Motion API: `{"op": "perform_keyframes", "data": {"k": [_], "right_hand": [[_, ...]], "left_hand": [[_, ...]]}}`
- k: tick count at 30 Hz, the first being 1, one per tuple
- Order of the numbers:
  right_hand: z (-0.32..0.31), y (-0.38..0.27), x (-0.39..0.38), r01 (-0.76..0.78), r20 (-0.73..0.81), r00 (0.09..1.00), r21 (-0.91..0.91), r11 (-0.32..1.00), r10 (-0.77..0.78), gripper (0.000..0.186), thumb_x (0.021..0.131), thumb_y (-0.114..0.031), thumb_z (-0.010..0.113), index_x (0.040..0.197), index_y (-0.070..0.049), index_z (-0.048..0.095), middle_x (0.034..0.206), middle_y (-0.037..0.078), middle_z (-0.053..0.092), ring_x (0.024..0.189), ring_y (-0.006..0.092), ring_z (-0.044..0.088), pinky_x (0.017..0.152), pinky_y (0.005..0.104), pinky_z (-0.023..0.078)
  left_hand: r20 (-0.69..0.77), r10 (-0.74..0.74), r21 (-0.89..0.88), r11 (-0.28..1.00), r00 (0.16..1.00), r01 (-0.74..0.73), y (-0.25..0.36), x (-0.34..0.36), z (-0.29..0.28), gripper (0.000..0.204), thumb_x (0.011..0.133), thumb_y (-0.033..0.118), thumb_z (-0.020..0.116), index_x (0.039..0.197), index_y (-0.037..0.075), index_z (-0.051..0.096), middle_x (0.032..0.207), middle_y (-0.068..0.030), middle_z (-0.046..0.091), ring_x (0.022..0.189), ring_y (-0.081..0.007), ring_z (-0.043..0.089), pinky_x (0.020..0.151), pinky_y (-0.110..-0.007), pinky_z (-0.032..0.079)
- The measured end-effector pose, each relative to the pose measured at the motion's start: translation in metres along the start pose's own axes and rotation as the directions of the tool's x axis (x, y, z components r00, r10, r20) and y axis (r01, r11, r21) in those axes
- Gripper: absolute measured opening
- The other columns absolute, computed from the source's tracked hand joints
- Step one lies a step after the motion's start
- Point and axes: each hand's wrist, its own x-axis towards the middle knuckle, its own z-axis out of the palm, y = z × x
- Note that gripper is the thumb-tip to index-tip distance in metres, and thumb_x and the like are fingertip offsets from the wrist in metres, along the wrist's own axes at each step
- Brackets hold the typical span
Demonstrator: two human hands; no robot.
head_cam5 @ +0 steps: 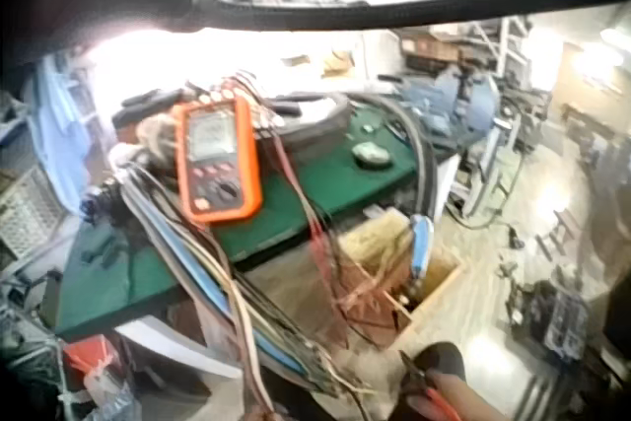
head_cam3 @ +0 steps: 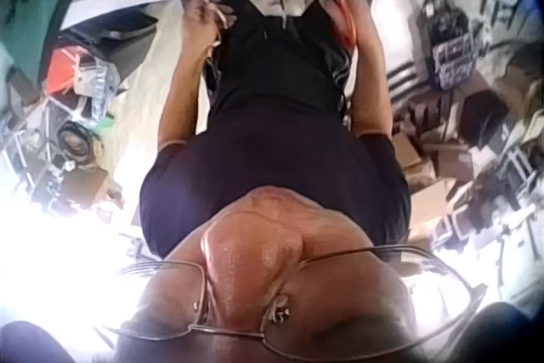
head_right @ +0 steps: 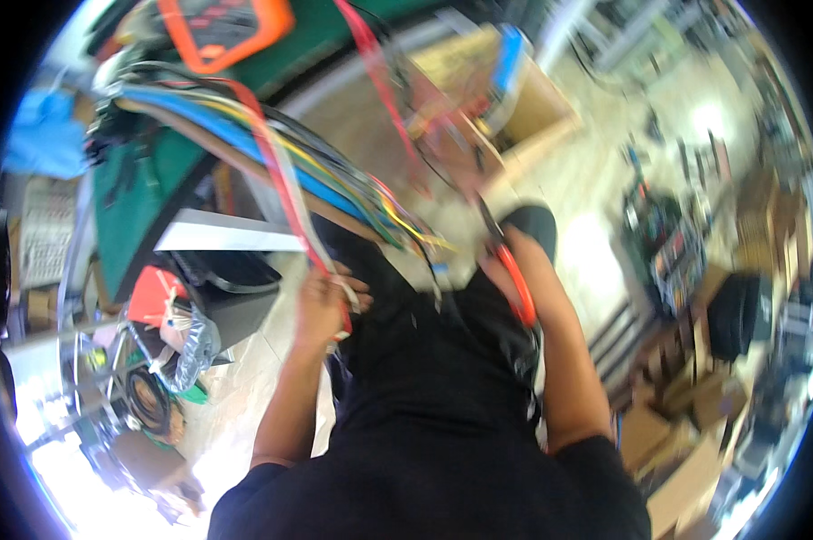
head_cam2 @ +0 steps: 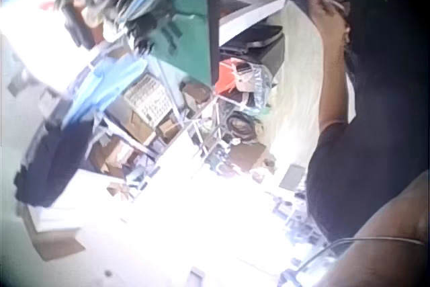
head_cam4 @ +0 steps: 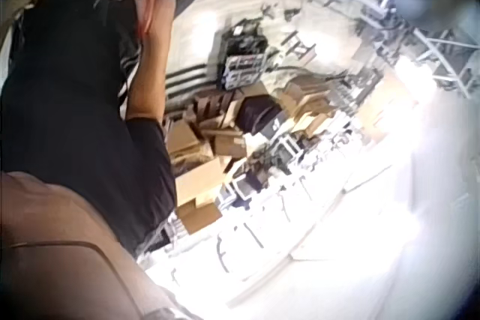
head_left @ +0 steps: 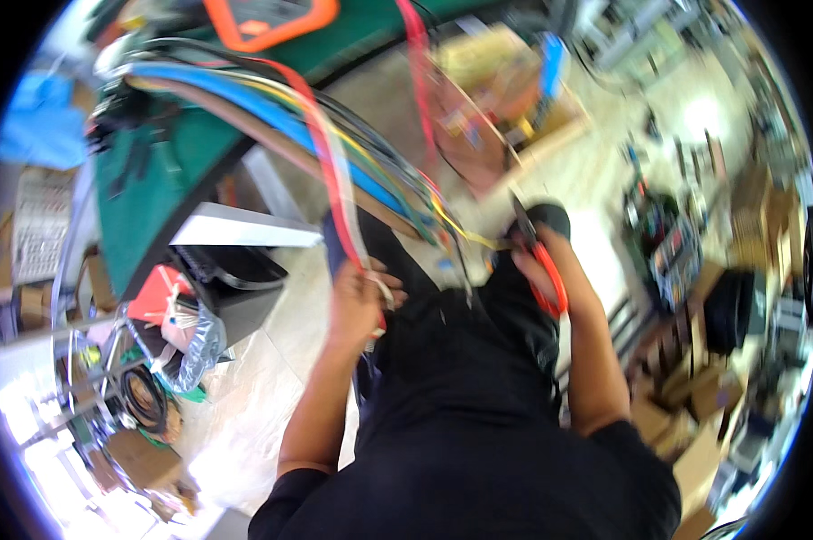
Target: The person uses a multimeter to test a bundle of electrical wires, stripping wire ends with a tool and attaching probes to the wires.
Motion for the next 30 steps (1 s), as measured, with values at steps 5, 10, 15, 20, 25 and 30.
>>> {"op": "perform_keyframes", "data": {"k": [5,10,15,20,25,30], "right_hand": [[-0.043,-0.045,-0.050,-0.198,-0.060,0.980,-0.186,0.963,0.190,0.044,0.080,-0.030,0.074,0.109,0.001,0.061,0.079,0.021,0.067,0.075,0.0387,0.066,0.069,0.0420,0.051],[-0.070,-0.095,-0.069,-0.215,-0.431,0.893,-0.152,0.965,0.131,0.043,0.076,-0.012,0.075,0.115,-0.001,0.059,0.077,0.007,0.060,0.068,0.0151,0.055,0.065,0.0292,0.047],[-0.041,-0.215,-0.032,0.298,0.081,0.955,-0.226,0.928,-0.287,0.058,0.073,-0.011,0.082,0.124,-0.003,0.057,0.084,0.006,0.063,0.073,0.0148,0.060,0.068,0.0295,0.050],[0.064,-0.329,0.048,0.779,0.399,0.617,-0.191,0.597,-0.678,0.046,0.080,-0.019,0.076,0.119,-0.003,0.055,0.098,0.016,0.064,0.090,0.0368,0.065,0.076,0.0435,0.051],[0.181,-0.419,0.116,0.842,0.342,0.539,-0.247,0.480,-0.770,0.036,0.079,-0.015,0.071,0.107,0.000,0.054,0.096,0.020,0.063,0.092,0.0395,0.063,0.081,0.0470,0.050],[0.223,-0.442,0.150,0.859,0.260,0.414,-0.428,0.280,-0.872,0.016,0.080,-0.011,0.067,0.092,-0.002,0.061,0.091,0.018,0.064,0.090,0.0346,0.063,0.076,0.0440,0.051]], "left_hand": [[0.008,0.272,0.239,0.934,0.962,-0.266,-0.013,0.020,0.025,0.014,0.102,0.006,0.046,0.109,-0.003,0.054,0.091,-0.0130,0.066,0.084,-0.0200,0.070,0.072,-0.032,0.059],[0.079,0.250,0.084,0.963,0.965,-0.257,-0.011,0.018,0.027,0.014,0.102,0.007,0.047,0.109,-0.002,0.055,0.093,-0.0107,0.067,0.087,-0.0179,0.069,0.079,-0.031,0.054],[0.088,0.320,0.226,0.916,0.943,-0.332,-0.016,0.020,0.017,0.015,0.097,0.010,0.055,0.107,-0.001,0.057,0.088,-0.0137,0.065,0.082,-0.0233,0.067,0.075,-0.035,0.051],[0.021,0.654,0.124,0.749,0.756,-0.651,-0.010,0.007,0.018,0.017,0.095,0.015,0.060,0.104,0.000,0.059,0.076,-0.0197,0.059,0.071,-0.0345,0.062,0.065,-0.040,0.048],[0.038,0.436,-0.016,0.900,0.899,-0.436,-0.018,-0.015,0.011,0.017,0.098,0.016,0.058,0.102,0.000,0.061,0.075,-0.0123,0.058,0.068,-0.0169,0.056,0.065,-0.033,0.046],[0.045,0.404,-0.014,0.915,0.914,-0.403,0.002,-0.030,-0.002,0.017,0.099,0.013,0.056,0.106,-0.003,0.060,0.083,-0.0067,0.062,0.076,-0.0119,0.057,0.071,-0.028,0.047]]}}
